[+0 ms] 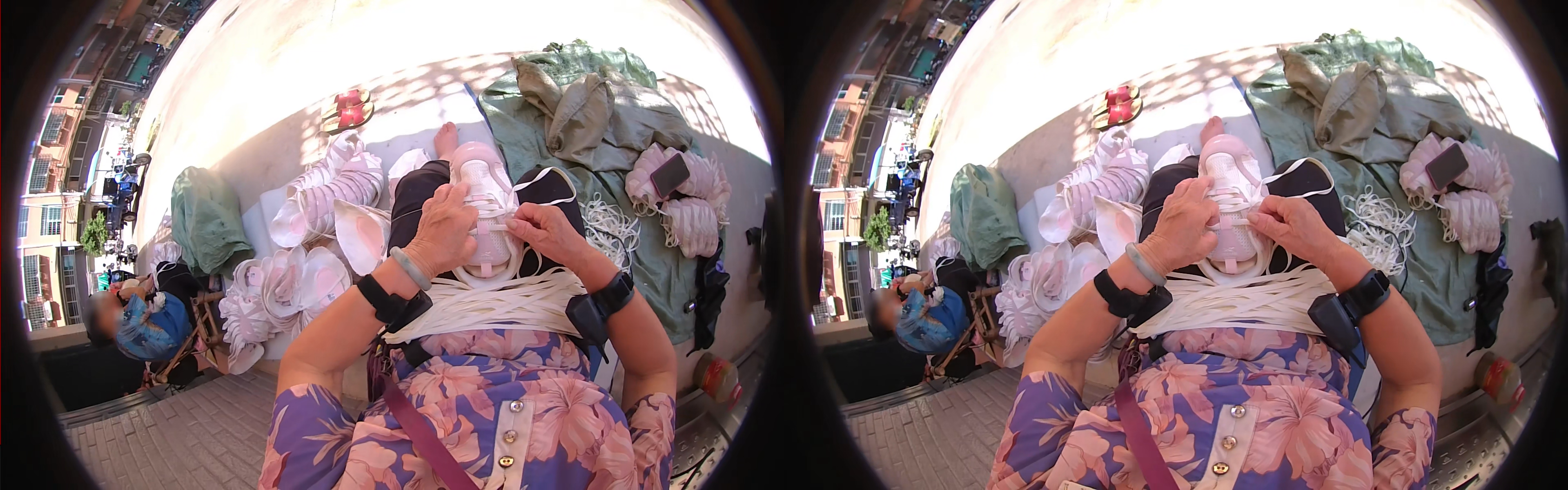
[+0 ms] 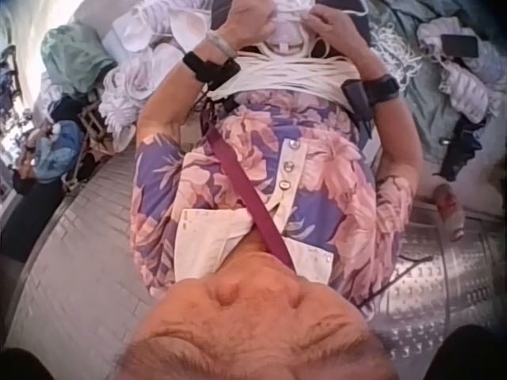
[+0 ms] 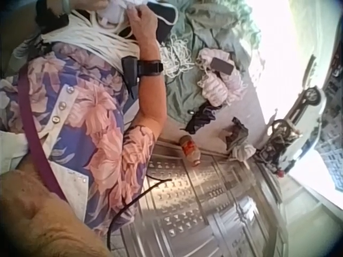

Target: The recorder is threading long white laces through the eyelets of a pink and white shoe upper.

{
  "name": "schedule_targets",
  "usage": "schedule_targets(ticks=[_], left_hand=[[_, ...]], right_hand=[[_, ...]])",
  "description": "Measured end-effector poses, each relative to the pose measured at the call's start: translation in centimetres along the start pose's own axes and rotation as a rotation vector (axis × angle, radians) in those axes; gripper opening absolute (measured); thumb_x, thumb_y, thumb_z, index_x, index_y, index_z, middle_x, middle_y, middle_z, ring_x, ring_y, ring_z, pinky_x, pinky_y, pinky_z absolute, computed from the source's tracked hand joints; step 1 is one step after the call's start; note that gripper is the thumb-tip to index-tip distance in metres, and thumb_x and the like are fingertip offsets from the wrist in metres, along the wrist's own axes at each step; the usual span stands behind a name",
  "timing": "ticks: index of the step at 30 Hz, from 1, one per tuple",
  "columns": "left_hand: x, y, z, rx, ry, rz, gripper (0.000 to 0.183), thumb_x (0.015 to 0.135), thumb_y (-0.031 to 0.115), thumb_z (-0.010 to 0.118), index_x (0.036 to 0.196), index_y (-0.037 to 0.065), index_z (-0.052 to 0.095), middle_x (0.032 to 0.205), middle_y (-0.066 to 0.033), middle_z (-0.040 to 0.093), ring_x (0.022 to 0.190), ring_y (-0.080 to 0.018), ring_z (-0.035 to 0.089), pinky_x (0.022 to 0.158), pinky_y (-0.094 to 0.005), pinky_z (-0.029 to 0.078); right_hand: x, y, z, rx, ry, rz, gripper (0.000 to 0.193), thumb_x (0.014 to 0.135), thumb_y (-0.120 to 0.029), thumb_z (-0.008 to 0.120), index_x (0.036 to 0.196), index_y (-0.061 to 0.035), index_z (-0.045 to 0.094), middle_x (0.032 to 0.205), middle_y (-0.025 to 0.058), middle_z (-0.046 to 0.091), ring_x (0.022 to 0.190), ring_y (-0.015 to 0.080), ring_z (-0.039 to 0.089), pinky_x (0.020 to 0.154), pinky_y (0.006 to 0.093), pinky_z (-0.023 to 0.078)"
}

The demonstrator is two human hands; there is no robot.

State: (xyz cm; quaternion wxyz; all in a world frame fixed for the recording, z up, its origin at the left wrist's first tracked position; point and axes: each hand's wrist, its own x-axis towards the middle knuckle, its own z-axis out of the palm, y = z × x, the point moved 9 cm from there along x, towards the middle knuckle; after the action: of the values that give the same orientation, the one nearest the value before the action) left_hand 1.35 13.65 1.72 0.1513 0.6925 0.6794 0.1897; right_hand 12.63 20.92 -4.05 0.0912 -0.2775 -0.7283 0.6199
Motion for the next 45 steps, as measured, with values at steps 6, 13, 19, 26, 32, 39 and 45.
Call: schedule_targets(ticks=[6,13,19,26,32,39,45], left_hand=[[-0.2,0.1,-0.3,-0.055,-0.151,-0.039,0.011,0.059,0.008,0.058,0.063,-0.001,0.053,0.121,-0.0249,0.047,0.113,-0.0413,0.042,0.091,-0.0447,0.036],[-0.3,1.6,-1.6,0.048,0.104,0.125,0.007,0.062,0.002,0.057,0.068,0.001,0.054,0.108,-0.0175,0.055,0.105,-0.0353,0.048,0.086,-0.0418,0.038],[-0.2,0.5,-2.6,0.000,0.364,0.055,0.013,0.065,0.002,0.059,0.075,0.005,0.052,0.074,-0.0098,0.055,0.074,-0.0291,0.055,0.069,-0.0393,0.040],[-0.3,-1.1,-2.2,-0.114,0.391,-0.095,0.012,0.074,0.000,0.056,0.084,0.005,0.052,0.068,-0.0117,0.057,0.061,-0.0286,0.059,0.057,-0.0344,0.047],[-0.7,-2.4,-1.3,-0.384,0.372,-0.066,0.029,0.079,-0.002,0.053,0.107,0.003,0.054,0.071,-0.0109,0.061,0.063,-0.0190,0.063,0.062,-0.0275,0.049],[0.7,-2.0,-1.0,-0.423,0.033,-0.113,0.011,0.074,0.003,0.059,0.083,-0.001,0.062,0.059,-0.0089,0.056,0.053,-0.0100,0.054,0.054,-0.0253,0.045],[0.7,0.0,-0.9,-0.287,-0.258,0.007,0.011,0.067,0.006,0.057,0.075,0.000,0.060,0.055,-0.0143,0.049,0.047,-0.0203,0.051,0.050,-0.0303,0.042]], right_hand=[[-1.0,-0.2,0.0,0.242,-0.140,0.181,0.026,0.091,-0.024,0.056,0.085,-0.0002,0.062,0.063,0.0020,0.057,0.054,0.0080,0.051,0.051,0.0221,0.044],[-2.8,1.0,0.3,0.240,-0.359,0.385,0.030,0.092,-0.031,0.053,0.086,-0.0026,0.061,0.068,0.0051,0.062,0.055,0.0106,0.060,0.049,0.0207,0.049],[-2.9,1.4,0.8,0.262,-0.383,0.412,0.028,0.092,-0.031,0.054,0.089,-0.0034,0.060,0.071,0.0050,0.064,0.057,0.0098,0.061,0.050,0.0198,0.049],[-2.9,1.6,0.7,0.307,-0.344,0.419,0.025,0.091,-0.028,0.057,0.084,-0.0039,0.061,0.069,0.0039,0.062,0.055,0.0101,0.060,0.047,0.0210,0.049],[-2.8,1.8,1.0,0.278,-0.379,0.402,0.025,0.090,-0.026,0.058,0.084,-0.0026,0.062,0.067,0.0046,0.062,0.053,0.0109,0.060,0.047,0.0209,0.049],[-2.8,2.4,1.0,0.304,-0.360,0.426,0.024,0.091,-0.025,0.057,0.083,-0.0027,0.062,0.066,0.0048,0.062,0.051,0.0114,0.060,0.045,0.0208,0.048],[-2.8,2.4,0.9,0.283,-0.339,0.412,0.024,0.091,-0.025,0.057,0.080,-0.0039,0.061,0.065,0.0043,0.062,0.051,0.0107,0.060,0.045,0.0208,0.048]])
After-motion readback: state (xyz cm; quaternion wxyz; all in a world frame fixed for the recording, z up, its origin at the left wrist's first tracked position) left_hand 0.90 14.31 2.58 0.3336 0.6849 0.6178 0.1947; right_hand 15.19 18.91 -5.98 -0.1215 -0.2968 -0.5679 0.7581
